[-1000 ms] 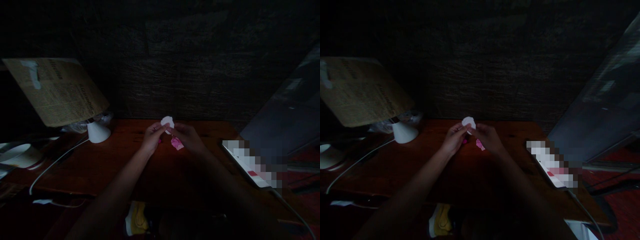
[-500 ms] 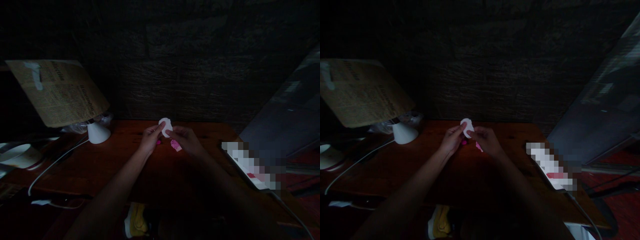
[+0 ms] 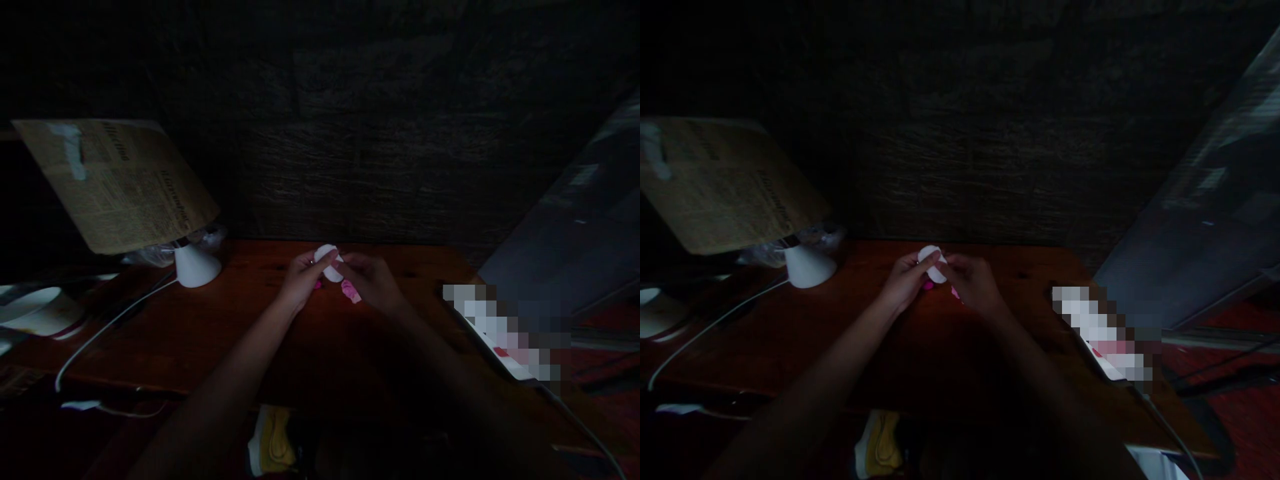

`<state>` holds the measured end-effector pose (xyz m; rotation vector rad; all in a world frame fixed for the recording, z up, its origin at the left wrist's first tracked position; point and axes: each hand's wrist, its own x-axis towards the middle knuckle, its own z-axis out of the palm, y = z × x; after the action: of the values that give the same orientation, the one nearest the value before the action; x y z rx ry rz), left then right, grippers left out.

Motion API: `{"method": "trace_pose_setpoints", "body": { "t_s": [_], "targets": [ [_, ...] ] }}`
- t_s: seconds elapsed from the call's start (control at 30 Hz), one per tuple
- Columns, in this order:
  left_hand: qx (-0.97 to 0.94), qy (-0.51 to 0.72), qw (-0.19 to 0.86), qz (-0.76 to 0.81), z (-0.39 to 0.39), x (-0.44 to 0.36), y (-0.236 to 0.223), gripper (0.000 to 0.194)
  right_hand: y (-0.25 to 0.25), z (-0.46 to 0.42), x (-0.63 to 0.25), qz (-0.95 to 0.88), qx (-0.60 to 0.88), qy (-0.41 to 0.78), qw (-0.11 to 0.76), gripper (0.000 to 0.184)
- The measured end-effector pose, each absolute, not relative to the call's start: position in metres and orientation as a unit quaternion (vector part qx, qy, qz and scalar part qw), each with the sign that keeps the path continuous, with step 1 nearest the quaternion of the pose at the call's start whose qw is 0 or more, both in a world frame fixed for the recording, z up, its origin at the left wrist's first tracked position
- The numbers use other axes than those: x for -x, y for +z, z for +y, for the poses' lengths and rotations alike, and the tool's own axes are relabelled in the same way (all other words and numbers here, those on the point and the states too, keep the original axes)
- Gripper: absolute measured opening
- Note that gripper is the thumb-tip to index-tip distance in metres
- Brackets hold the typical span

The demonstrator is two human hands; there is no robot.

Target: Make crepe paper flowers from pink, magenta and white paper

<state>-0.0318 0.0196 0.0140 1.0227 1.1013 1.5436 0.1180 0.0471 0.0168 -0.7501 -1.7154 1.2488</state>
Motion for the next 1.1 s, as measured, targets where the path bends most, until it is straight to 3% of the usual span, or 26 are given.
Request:
{"method": "trace_pose_setpoints", "body": {
  "t_s": [0.3, 0.4, 0.47, 0.57, 0.77, 1.1],
  "targets": [
    [-0.433, 0.633, 0.494, 0.410, 0.022, 0.035, 0.015, 0.037, 0.019, 0.043, -0.114, -0.697, 0.326, 0.460, 0.444, 0.040],
    [-0.366, 0.686, 0.491, 0.393, 0.025, 0.047, 0.022, 0.034, 0.022, 0.044, -0.113, -0.720, 0.377, 0.370, 0.450, 0.040],
    [-0.269, 0.754, 0.449, 0.396, 0.029, 0.062, 0.026, 0.027, 0.026, 0.044, -0.107, -0.756, 0.420, 0.291, 0.408, 0.034],
    [-0.120, 0.832, 0.367, 0.399, 0.036, 0.086, 0.025, 0.012, 0.035, 0.046, -0.087, -0.815, 0.473, 0.215, 0.255, 0.030],
    [-0.053, 0.842, 0.347, 0.410, 0.041, 0.101, 0.020, 0.024, 0.035, 0.061, -0.037, -0.829, 0.520, 0.185, 0.092, 0.037],
    [-0.069, 0.843, 0.406, 0.344, 0.034, 0.094, 0.030, 0.023, 0.040, 0.056, -0.032, -0.840, 0.508, 0.165, 0.092, 0.028]
  ]
}}
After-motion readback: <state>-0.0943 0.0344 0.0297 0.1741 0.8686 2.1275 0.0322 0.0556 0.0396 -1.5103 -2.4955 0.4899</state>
